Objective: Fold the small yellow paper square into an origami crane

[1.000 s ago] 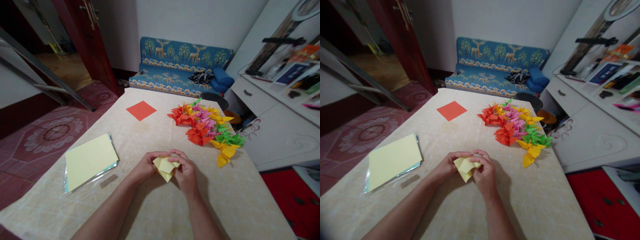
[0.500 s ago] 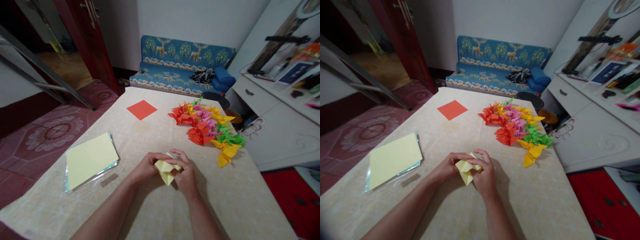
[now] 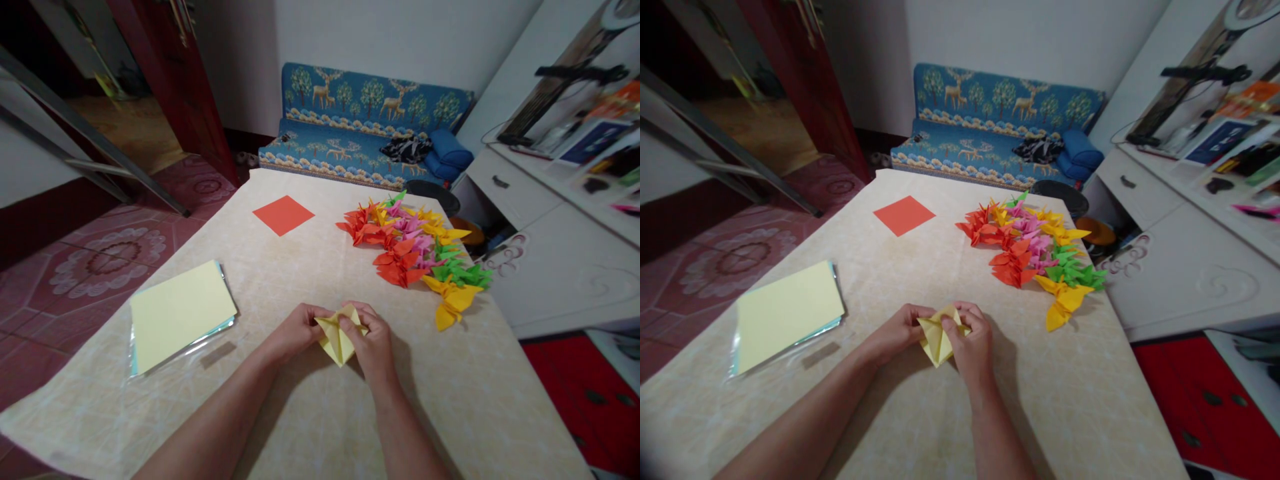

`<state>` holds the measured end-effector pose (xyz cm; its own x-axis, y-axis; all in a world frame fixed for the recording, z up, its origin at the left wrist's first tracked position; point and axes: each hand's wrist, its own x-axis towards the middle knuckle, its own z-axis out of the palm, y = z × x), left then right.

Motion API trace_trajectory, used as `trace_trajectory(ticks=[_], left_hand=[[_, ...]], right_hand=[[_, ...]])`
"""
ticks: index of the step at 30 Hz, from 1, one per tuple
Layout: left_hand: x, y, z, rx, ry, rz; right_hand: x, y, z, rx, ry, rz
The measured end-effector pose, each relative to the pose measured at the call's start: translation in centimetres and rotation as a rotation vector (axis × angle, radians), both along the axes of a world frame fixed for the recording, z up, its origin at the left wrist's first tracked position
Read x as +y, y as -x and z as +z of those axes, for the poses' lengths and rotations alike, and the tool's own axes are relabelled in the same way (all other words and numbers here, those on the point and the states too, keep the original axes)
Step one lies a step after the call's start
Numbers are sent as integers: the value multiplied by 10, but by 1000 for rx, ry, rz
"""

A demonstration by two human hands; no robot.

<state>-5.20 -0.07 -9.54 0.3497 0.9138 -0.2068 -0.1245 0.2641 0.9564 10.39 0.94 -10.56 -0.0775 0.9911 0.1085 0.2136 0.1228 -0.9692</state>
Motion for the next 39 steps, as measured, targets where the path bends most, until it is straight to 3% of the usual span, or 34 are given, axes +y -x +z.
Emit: trace_trajectory(ticks=[5,12,22,29,39], left_hand=[[-1,-2,-2,-25,24,19],[1,1,1,-327,181,10],[1,4,-8,-265,147,-13],[0,1,-7,-203,114,-3],[-1,0,-1,-230,157,-33]], right_hand=[[1,-2,-3,-9,26,-24],[-1,-4,-3,127,179,-91],[-2,-2,6,111,153,-118],[0,1,9,90,69,-132],[-3,1,10,125,201,-162]])
